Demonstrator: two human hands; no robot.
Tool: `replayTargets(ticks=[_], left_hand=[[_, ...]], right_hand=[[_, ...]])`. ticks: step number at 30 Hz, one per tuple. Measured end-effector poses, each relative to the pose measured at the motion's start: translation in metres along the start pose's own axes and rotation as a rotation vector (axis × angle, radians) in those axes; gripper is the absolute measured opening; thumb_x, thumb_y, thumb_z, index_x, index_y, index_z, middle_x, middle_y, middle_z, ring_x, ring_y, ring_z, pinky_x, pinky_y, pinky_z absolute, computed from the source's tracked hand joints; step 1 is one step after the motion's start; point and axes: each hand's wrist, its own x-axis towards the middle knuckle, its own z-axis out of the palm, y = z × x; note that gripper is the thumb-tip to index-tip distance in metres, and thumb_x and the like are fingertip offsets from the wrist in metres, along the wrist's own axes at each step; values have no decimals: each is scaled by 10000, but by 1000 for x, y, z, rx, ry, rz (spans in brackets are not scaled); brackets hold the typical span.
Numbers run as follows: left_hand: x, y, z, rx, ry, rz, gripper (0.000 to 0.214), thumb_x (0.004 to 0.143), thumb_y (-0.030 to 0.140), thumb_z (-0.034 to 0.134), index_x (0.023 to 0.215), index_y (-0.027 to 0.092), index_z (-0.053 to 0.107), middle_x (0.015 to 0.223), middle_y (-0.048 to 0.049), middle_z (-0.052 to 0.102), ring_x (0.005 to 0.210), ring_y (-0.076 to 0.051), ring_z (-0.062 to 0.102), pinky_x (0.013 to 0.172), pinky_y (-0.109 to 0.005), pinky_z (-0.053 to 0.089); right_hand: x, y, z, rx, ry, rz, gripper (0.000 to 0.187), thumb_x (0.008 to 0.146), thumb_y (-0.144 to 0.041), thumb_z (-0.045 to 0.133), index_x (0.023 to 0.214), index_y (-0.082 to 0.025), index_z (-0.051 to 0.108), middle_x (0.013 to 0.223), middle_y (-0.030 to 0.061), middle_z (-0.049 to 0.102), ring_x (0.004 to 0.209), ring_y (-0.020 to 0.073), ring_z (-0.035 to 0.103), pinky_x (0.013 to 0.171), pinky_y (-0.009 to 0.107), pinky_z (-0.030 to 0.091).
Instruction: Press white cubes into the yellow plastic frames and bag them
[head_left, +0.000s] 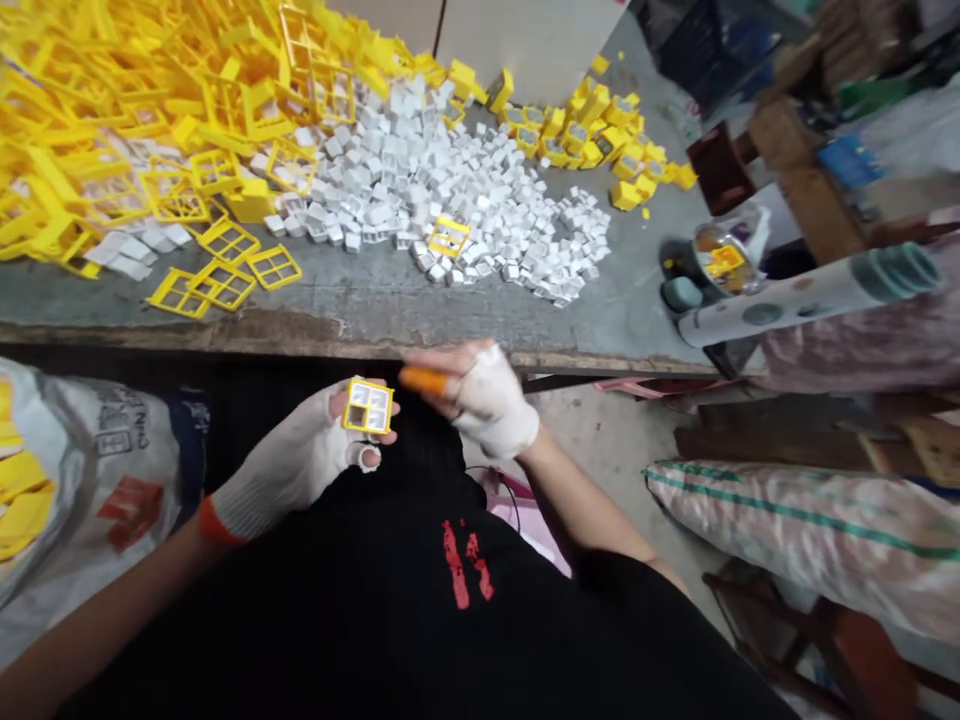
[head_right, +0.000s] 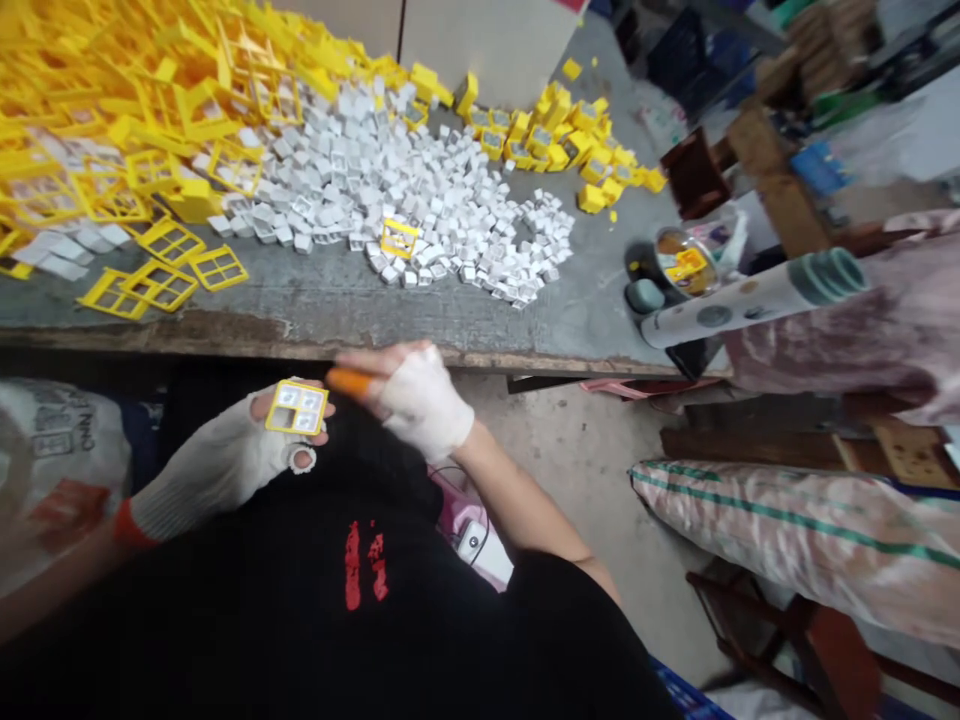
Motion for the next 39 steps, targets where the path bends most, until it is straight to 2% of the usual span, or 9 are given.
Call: replayTargets(ticks=[3,5,12,15,18,23,27,33,39], left_hand=[[3,4,5,-21,117,50,323,759,328,923,1005,146,818,972,-121,799,716,-231,725,532,-291,577],[4,7,8,-33,177,48,211,827,284,829,974,134,810,959,-136,797,693,-225,714,511,-294,571],[5,8,3,-22,184,82,245,756,284,891,942,150,800,975,-119,793,738,-226,715,524,-289,576],[6,6,-1,5,150,157,424,667,335,998,996,165,792,998,-96,782,801,-236,734,564,-285,585],[8,1,-2,40,148,300,567,650,392,1028,1116,196,772,1039,-75,775,909,-270,768,644,-311,617],[7,-11,-5,208,138,576,524,739,223,944,1231,253,769,1161,-44,800,1054,-252,764,817,-340,640],[-4,-14,-10,332,135,704,494,772,180,916,1240,275,787,1200,-38,807,1133,-265,760,946,-380,635],[-10,-19,-22,343,191,714,538,756,234,974,1268,273,815,1317,-74,775,1222,-304,740,1040,-415,623],[0,-6,-12,64,97,539,482,776,354,995,1221,288,822,1214,-61,813,995,-249,778,742,-328,660]], right_hand=[[8,51,-8,-114,234,442,342,1068,-285,556,1299,-296,808,1218,73,833,1151,300,727,1030,529,572],[22,79,-13,-225,211,627,289,1005,-244,637,1231,-271,814,1244,94,819,1214,346,694,1066,591,549],[66,103,-18,-389,18,641,95,985,-252,716,987,-277,808,1331,126,763,1357,409,579,1142,672,464],[59,88,-24,-325,82,617,43,940,-271,745,920,-265,782,1239,124,775,1294,401,599,1120,661,471],[45,51,-24,-26,147,474,124,956,-382,748,928,-267,784,1114,86,780,1138,336,664,1058,569,530],[42,-26,-11,532,18,254,288,987,-529,763,892,-260,807,988,47,781,951,251,704,922,438,596],[52,-48,-1,515,-34,168,364,1007,-588,740,899,-245,799,986,65,774,944,256,709,906,436,581],[58,-59,8,486,63,167,465,1012,-700,702,896,-253,757,909,42,748,854,223,690,808,389,554],[48,-60,7,530,310,193,285,1014,-504,779,857,-270,743,918,26,786,873,216,727,846,387,598]])
